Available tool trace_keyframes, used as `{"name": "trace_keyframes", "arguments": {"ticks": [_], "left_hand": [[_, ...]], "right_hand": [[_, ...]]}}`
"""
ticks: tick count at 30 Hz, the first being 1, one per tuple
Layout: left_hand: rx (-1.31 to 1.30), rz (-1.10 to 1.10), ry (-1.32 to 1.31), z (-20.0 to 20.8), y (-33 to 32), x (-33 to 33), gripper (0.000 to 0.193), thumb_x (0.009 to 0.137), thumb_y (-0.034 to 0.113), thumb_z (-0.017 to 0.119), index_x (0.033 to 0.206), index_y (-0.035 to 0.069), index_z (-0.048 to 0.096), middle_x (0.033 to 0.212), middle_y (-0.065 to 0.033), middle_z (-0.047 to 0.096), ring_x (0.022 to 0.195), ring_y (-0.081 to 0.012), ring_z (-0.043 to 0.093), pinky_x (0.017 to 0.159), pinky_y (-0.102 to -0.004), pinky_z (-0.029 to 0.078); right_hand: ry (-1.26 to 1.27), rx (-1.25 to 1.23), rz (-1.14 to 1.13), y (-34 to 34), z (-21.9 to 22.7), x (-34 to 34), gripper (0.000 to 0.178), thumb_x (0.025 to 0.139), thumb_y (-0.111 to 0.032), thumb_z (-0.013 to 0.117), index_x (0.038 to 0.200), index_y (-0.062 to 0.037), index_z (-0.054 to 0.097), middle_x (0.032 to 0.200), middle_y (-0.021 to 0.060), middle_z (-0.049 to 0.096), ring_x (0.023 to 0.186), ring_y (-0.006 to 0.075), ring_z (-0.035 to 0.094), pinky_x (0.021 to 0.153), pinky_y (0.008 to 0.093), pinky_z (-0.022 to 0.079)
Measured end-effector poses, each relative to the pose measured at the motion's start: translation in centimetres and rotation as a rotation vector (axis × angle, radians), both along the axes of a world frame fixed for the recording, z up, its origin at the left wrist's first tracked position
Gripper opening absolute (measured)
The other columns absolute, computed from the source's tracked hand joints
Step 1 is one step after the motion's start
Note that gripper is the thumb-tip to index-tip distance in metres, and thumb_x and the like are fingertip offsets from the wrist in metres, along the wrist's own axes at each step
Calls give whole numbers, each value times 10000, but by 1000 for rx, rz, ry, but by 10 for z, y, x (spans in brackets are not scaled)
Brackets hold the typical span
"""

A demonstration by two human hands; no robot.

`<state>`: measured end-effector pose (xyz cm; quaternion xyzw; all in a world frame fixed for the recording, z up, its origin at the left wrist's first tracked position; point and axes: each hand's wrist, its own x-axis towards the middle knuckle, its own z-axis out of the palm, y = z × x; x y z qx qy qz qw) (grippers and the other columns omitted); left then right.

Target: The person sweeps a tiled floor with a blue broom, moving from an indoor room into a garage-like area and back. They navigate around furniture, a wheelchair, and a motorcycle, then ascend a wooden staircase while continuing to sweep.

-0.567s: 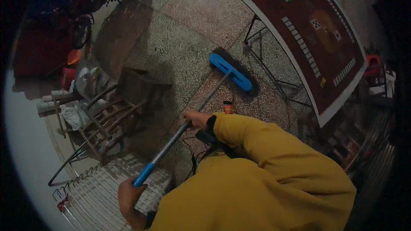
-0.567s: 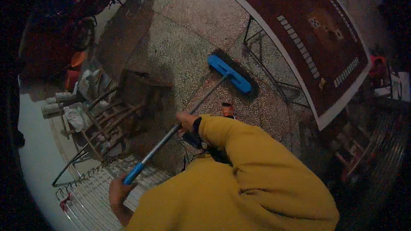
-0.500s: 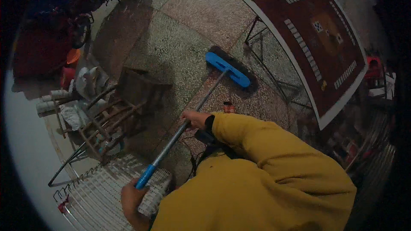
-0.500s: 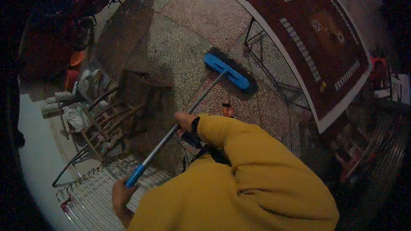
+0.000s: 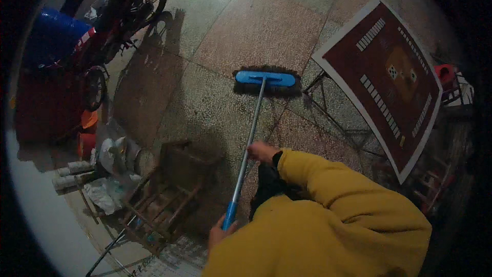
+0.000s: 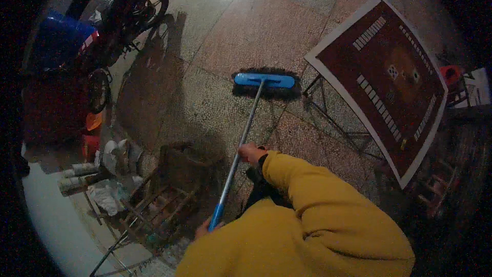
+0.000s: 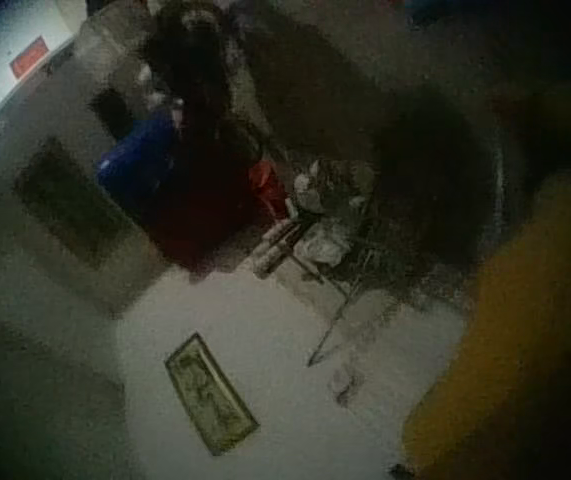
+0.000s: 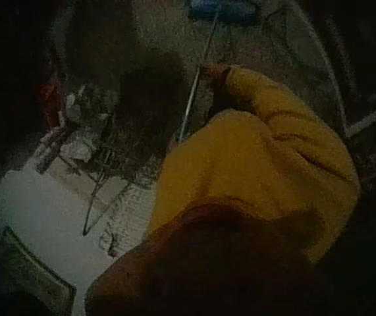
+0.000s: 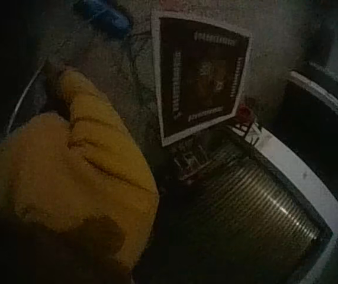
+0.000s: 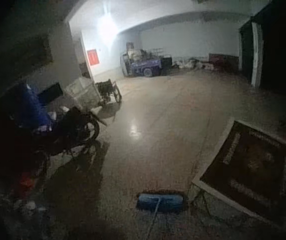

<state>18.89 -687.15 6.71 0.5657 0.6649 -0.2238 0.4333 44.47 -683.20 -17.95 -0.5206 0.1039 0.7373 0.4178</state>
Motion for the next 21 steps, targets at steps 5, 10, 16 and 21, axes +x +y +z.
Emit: {"name": "trace_keyframes", "arguments": {"ticks": [5,10,16,21], "left_hand": [[150,-423,-105,-38,147,65,516,652,317,629,1106,116,485,818,-166,585,734,-293,571,642,-358,444],[93,-486,-210,-41,254,171,445,654,209,579,1064,57,498,785,-150,577,683,-248,569,614,-359,437],[99,-608,-191,-51,328,307,436,666,172,570,1064,15,487,758,-138,567,619,-218,555,559,-339,435],[85,-701,-166,-55,372,416,465,664,157,585,1093,15,475,750,-139,566,587,-199,551,515,-327,434]], "right_hand": [[10,9,-194,68,26,61,216,800,-65,374,887,121,441,817,182,527,587,216,535,493,337,461],[-64,44,-282,90,51,116,304,843,-187,393,954,86,464,856,153,554,683,231,568,581,325,496],[112,-105,-475,108,33,211,438,851,-331,402,1161,-29,330,846,119,555,649,194,540,557,315,479],[197,46,-613,187,48,294,528,821,-450,401,1165,-56,331,822,124,554,662,214,549,566,341,482]]}}
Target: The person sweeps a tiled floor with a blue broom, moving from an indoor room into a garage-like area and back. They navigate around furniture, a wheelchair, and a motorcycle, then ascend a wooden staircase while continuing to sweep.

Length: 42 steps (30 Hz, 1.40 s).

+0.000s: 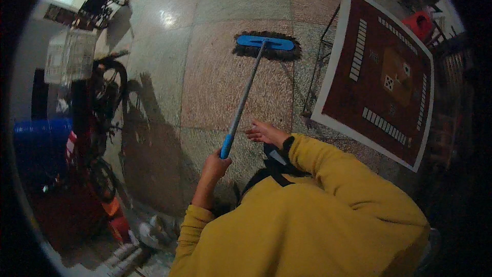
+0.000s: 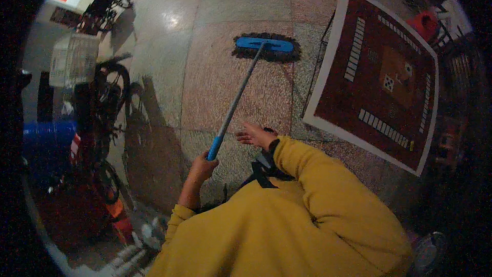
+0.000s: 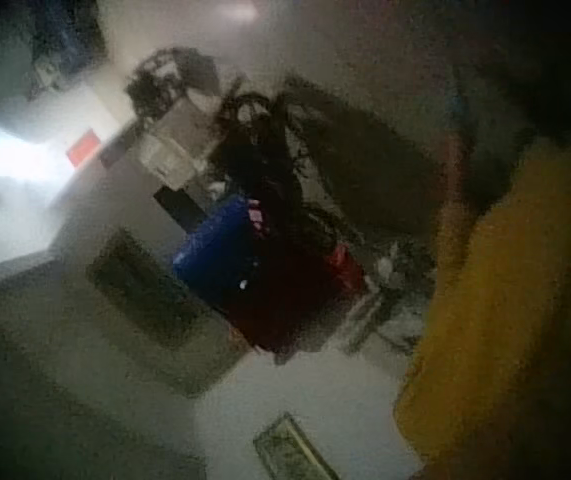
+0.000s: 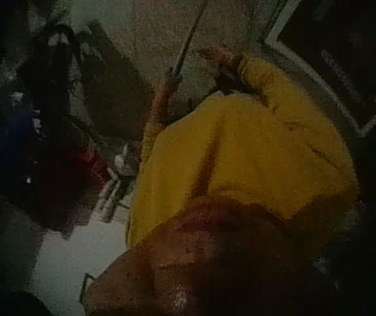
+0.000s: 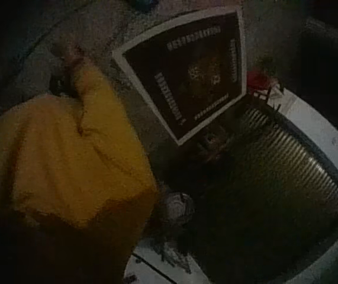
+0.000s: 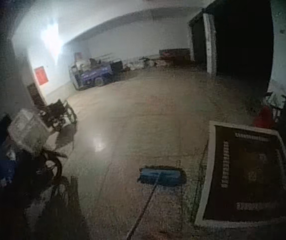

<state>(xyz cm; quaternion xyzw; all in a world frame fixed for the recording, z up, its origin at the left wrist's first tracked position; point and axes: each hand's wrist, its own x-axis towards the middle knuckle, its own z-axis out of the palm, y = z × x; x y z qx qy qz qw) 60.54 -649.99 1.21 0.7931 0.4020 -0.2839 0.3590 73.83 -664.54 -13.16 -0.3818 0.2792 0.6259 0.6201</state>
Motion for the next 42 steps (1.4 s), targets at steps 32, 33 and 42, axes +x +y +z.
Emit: {"name": "trace_keyframes", "arguments": {"ticks": [32,33,42], "left_hand": [[-110,-765,-70,-66,187,545,557,629,466,616,969,35,525,883,-174,577,818,-300,557,687,-358,433],[-180,-771,-9,-64,184,564,583,635,476,609,1006,38,511,883,-163,576,800,-291,557,676,-353,434],[-645,-408,-333,-55,209,720,684,771,326,543,1297,113,161,1001,-114,532,743,-201,544,590,-295,442]], "right_hand": [[-452,-158,-341,206,75,408,362,844,-381,351,1019,-81,452,828,15,450,715,132,412,620,266,355],[-493,-195,-320,203,71,422,350,841,-372,361,999,-78,466,827,20,460,736,134,425,637,268,368],[-408,-164,-866,72,-11,640,332,779,-330,505,875,-13,491,794,181,541,705,302,518,640,422,436]]}}
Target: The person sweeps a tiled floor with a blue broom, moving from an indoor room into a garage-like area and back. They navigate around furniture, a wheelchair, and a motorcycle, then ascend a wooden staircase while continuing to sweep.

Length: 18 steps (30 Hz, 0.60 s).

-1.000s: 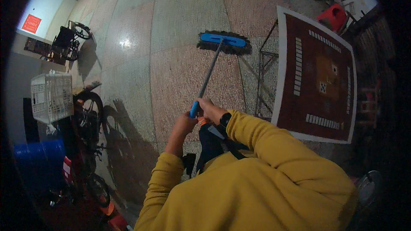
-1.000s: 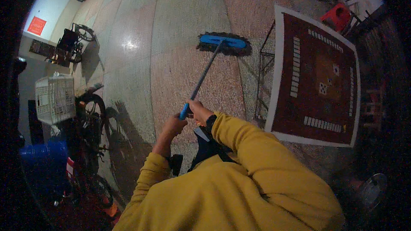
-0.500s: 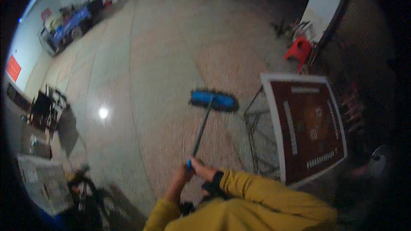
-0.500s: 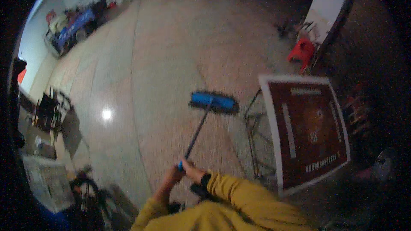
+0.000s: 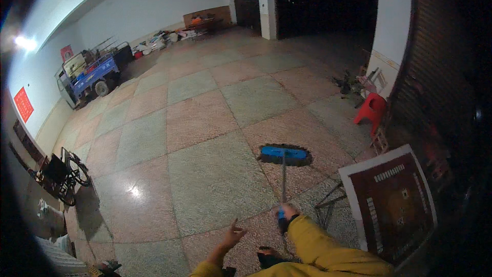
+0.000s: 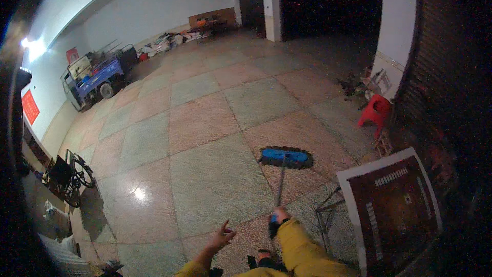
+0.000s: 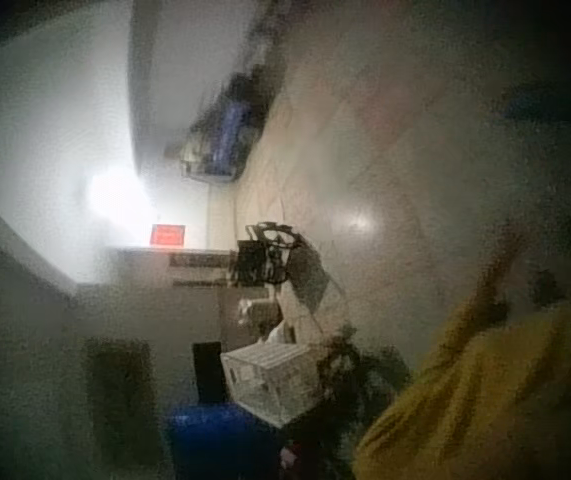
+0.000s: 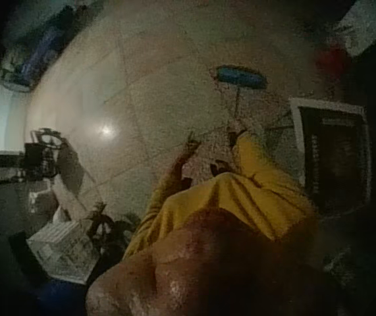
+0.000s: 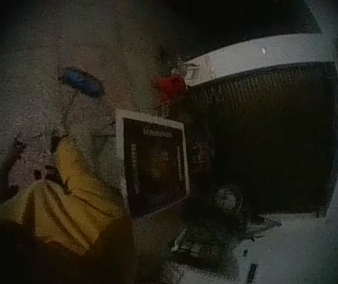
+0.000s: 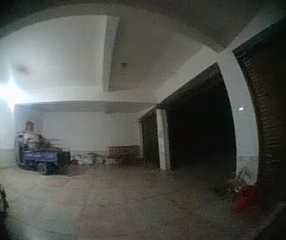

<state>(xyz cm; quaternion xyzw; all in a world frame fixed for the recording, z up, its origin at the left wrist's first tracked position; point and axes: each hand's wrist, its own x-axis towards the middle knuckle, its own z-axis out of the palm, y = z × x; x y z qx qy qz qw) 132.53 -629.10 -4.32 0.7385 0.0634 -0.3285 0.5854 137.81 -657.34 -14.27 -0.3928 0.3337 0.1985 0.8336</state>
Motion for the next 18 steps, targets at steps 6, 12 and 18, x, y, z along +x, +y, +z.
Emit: {"name": "trace_keyframes", "arguments": {"ticks": [6,12,18], "left_hand": [[-196,525,379,-8,137,9,481,801,282,490,1176,27,329,903,-136,572,681,-216,570,583,-316,457],[-31,706,367,5,222,5,326,815,275,449,1019,21,438,813,-121,576,613,-193,553,527,-301,443],[7,725,349,7,294,63,292,822,257,430,989,20,461,788,-113,572,590,-184,542,507,-294,434]], "right_hand": [[26,-849,532,-97,6,49,288,782,-271,523,683,0,529,664,117,519,610,228,500,565,376,413],[65,-828,1052,-76,-21,-2,271,797,-228,521,997,-53,470,1018,123,453,887,303,466,725,435,390],[300,-1008,1163,-22,-1,-67,360,777,-231,522,1090,-63,465,1069,157,462,926,334,476,744,453,393]]}}
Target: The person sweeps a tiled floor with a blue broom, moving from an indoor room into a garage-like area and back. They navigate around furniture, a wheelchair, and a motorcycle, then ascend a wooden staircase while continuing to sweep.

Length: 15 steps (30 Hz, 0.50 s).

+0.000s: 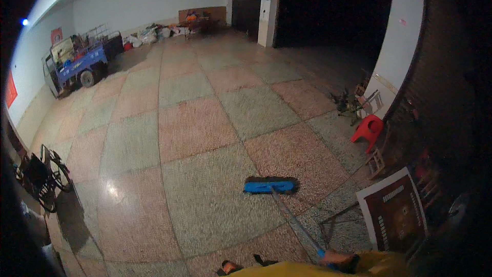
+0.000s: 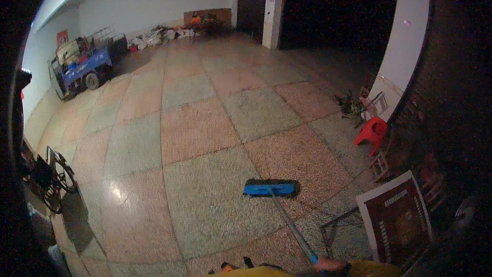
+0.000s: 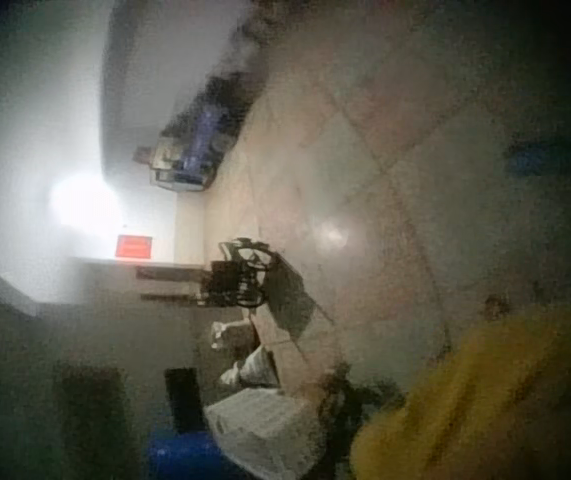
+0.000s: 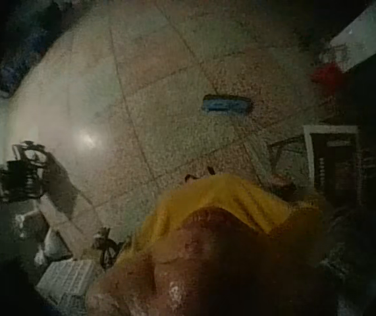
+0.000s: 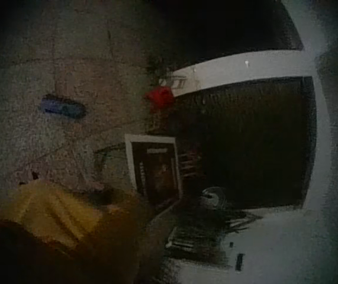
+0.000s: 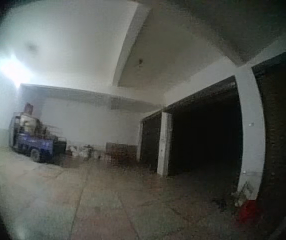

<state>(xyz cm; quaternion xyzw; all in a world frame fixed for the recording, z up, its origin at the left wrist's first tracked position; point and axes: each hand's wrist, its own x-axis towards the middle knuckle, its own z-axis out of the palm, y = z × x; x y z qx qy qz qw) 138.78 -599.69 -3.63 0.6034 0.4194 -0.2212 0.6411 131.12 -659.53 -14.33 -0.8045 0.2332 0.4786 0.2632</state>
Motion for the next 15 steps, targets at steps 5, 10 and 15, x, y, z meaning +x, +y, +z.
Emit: {"name": "trace_keyframes", "arguments": {"ticks": [5,10,15], "left_hand": [[31,8,-14,-28,82,20,270,827,243,415,964,20,479,768,-106,569,571,-176,533,490,-289,426],[76,89,89,-55,131,12,254,833,228,400,939,19,498,747,-99,566,553,-169,524,473,-283,418],[-18,54,162,-80,151,23,322,837,211,385,1095,30,455,776,-94,568,603,-196,533,517,-305,431]], "right_hand": [[-23,-52,109,42,44,-23,353,746,-220,534,1053,-55,478,991,174,489,869,332,499,700,440,401],[53,-67,291,74,69,24,345,716,-209,546,1017,-48,492,914,192,517,812,330,522,655,428,409],[-23,20,531,147,77,163,338,686,-198,557,980,-40,505,837,209,544,755,328,544,611,415,416]]}}
